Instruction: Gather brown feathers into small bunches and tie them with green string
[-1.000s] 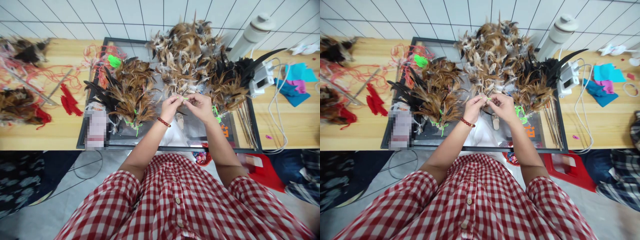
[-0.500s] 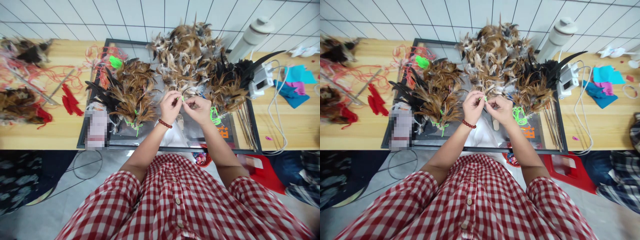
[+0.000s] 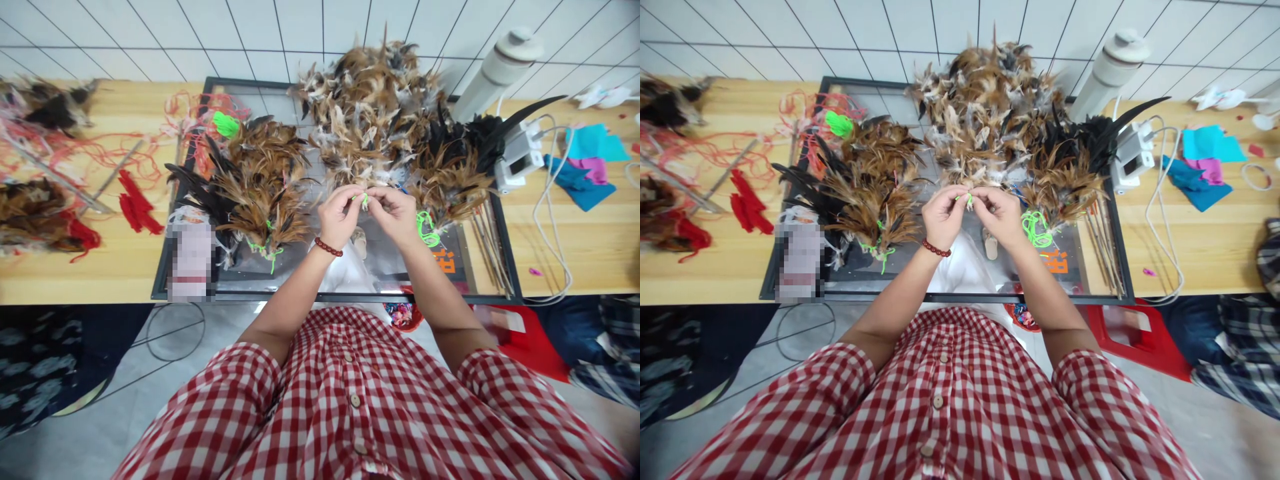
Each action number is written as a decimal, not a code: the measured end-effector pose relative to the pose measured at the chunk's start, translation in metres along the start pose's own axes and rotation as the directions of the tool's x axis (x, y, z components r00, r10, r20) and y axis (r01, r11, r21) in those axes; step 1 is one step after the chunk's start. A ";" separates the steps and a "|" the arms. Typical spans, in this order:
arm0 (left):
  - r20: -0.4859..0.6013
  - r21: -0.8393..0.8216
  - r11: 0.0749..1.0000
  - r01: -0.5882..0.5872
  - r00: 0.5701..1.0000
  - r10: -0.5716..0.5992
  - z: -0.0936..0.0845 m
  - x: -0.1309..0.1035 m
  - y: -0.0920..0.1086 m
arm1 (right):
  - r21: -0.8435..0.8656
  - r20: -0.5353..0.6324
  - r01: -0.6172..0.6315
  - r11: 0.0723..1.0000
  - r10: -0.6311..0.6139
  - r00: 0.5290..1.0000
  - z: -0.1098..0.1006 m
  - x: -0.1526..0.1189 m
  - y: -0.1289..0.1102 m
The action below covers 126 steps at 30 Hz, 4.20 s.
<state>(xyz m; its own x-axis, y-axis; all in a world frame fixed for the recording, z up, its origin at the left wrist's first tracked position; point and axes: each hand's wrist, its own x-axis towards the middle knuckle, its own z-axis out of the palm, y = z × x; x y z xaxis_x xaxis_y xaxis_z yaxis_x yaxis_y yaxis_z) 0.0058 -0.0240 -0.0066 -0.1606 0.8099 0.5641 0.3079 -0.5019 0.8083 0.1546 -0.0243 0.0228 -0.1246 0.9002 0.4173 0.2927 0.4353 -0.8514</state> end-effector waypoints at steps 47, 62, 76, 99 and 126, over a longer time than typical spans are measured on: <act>-0.027 -0.102 0.989 -0.105 0.994 0.102 0.001 -0.001 0.009 | -0.003 -0.064 0.080 0.997 -0.080 0.995 -0.003 0.002 0.011; 0.397 -0.526 0.495 0.692 0.714 -0.577 0.004 0.006 -0.004 | 0.169 -0.006 -0.159 0.973 0.162 0.987 0.004 0.004 0.023; 0.379 -0.503 0.428 0.751 0.637 -0.672 0.003 0.008 0.014 | 0.323 0.025 -0.277 0.905 0.285 0.958 0.011 0.007 0.027; 0.385 -0.501 0.342 0.795 0.559 -0.734 0.000 0.013 0.013 | 0.352 0.060 -0.338 0.873 0.339 0.939 0.016 0.007 0.035; 0.171 -0.389 0.582 0.714 0.677 -0.716 0.002 0.015 0.008 | -0.240 0.314 0.248 0.938 -0.167 0.935 -0.005 0.001 0.025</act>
<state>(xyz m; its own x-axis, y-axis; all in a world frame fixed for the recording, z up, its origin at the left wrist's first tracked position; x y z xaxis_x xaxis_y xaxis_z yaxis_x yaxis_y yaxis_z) 0.0080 -0.0150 0.0080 -0.1687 0.9596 -0.2252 -0.3002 0.1676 0.9390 0.1671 -0.0129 0.0032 -0.4631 0.7736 0.4325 0.4714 0.6282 -0.6190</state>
